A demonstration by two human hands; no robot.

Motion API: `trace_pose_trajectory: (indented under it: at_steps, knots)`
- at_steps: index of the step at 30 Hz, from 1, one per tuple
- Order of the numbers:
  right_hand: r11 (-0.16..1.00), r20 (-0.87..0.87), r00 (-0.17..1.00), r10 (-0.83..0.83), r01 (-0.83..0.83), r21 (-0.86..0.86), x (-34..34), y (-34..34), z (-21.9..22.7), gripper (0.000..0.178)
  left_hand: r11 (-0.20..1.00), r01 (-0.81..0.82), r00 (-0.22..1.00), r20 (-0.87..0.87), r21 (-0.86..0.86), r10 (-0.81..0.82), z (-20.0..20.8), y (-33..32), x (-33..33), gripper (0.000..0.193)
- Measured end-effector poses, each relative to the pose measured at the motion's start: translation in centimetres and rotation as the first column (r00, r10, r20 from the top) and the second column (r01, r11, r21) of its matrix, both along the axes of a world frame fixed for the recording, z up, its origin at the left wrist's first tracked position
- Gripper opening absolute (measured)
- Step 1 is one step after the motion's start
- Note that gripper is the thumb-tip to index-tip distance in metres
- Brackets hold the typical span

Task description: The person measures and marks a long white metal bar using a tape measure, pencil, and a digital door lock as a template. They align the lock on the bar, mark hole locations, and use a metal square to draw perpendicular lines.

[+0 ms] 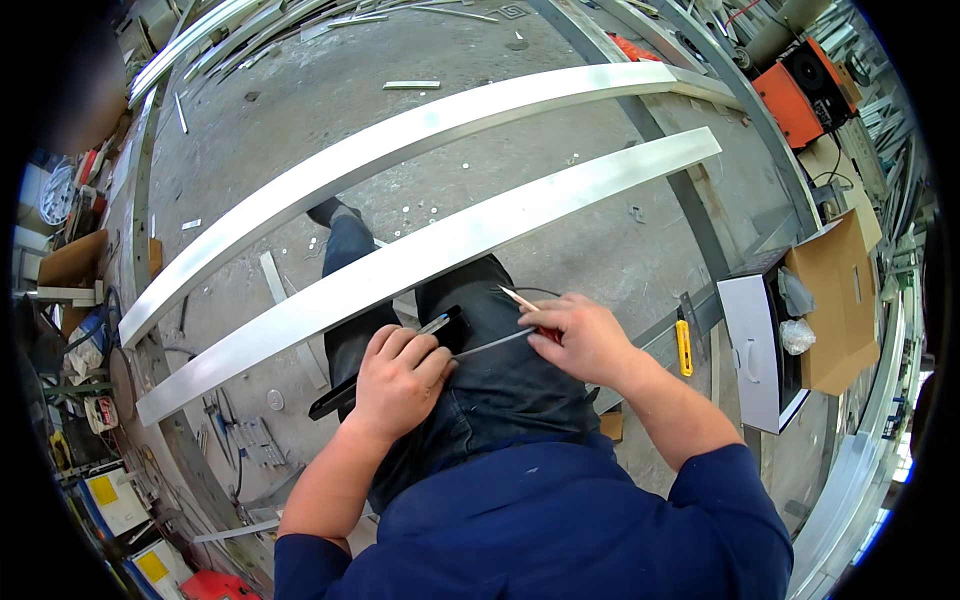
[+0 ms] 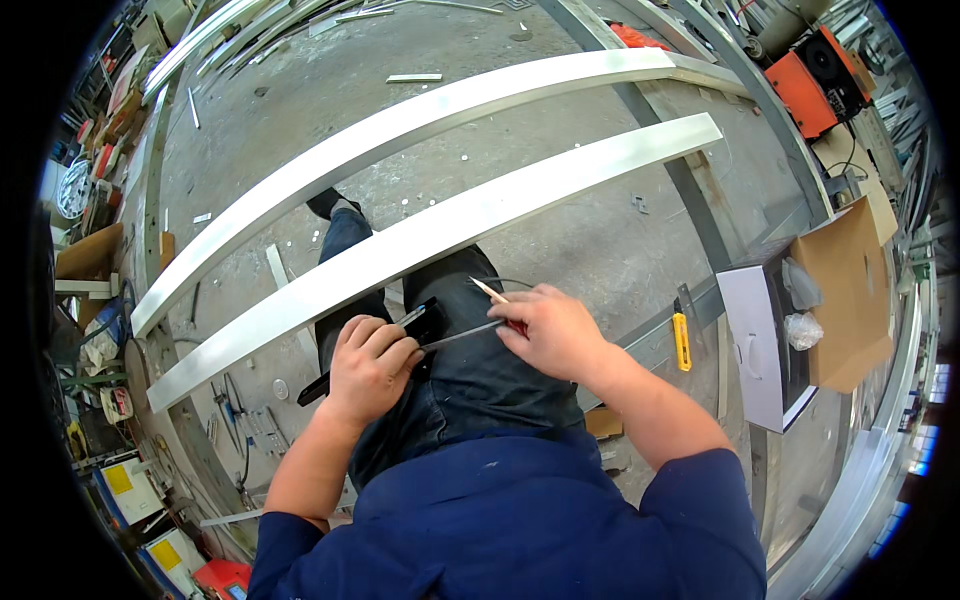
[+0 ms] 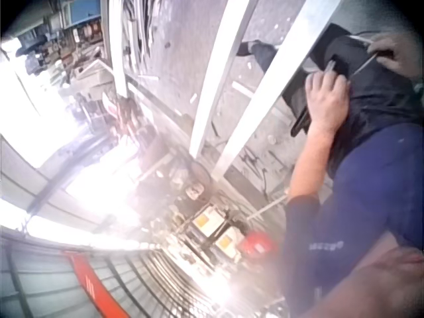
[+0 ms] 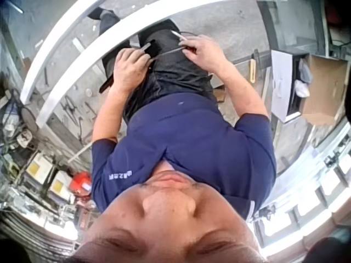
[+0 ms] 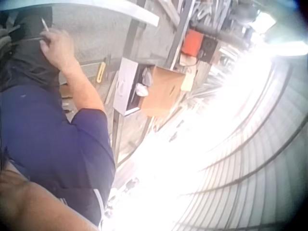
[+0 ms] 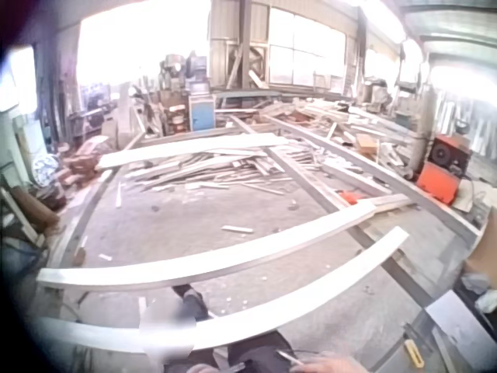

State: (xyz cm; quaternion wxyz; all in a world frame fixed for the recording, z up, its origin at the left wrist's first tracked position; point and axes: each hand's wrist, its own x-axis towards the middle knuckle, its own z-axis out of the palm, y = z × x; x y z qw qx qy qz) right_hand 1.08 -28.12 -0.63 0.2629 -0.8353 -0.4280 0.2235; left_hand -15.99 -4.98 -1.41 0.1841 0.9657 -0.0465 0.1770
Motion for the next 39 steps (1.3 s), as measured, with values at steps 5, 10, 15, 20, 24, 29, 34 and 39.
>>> trace_pose_trajectory:
  at_steps: [5,10,15,20,24,29,34,39]
  knots:
    - [0.961,-0.172,0.946,-0.276,0.265,-0.081,0.5,-4.5,-0.9,0.046,0.936,-0.247,0.963,-0.174,-0.253,0.207,-0.7,3.2,-2.3,0.051]
    - [0.852,-0.151,0.838,-0.524,0.518,-0.074,1.8,-12.4,-7.0,0.061,0.920,-0.368,0.827,-0.500,-0.135,0.258,-5.0,4.4,-6.6,0.057]
    - [0.793,0.208,0.817,-0.537,0.573,-0.206,0.7,-19.6,-13.7,0.061,0.927,-0.373,0.793,-0.509,0.031,0.336,-4.5,2.7,-5.8,0.060]
    - [0.833,0.394,0.821,-0.413,0.515,-0.200,-0.6,-23.1,-18.9,0.061,0.934,-0.352,0.767,-0.552,0.065,0.327,-4.4,2.9,-5.6,0.056]
    - [0.825,0.392,0.826,-0.404,0.514,-0.233,-0.5,-20.6,-16.4,0.068,0.897,-0.441,0.732,-0.571,0.021,0.372,-3.9,3.0,-8.2,0.057]
    - [0.845,0.406,0.770,-0.492,0.535,0.010,0.6,-20.0,-13.4,0.063,0.568,-0.688,0.698,-0.627,-0.451,0.346,-2.5,3.0,-12.8,0.066]
    - [0.863,0.310,0.806,-0.504,0.459,0.210,3.3,-13.9,-10.1,0.057,-0.226,-0.372,0.801,-0.434,-0.900,0.413,-1.9,3.7,-21.2,0.061]
    - [0.901,0.289,0.887,-0.361,0.252,0.353,5.4,-8.5,-7.2,0.058,-0.387,-0.172,0.378,-0.423,-0.906,0.823,-2.1,3.9,-30.1,0.036]
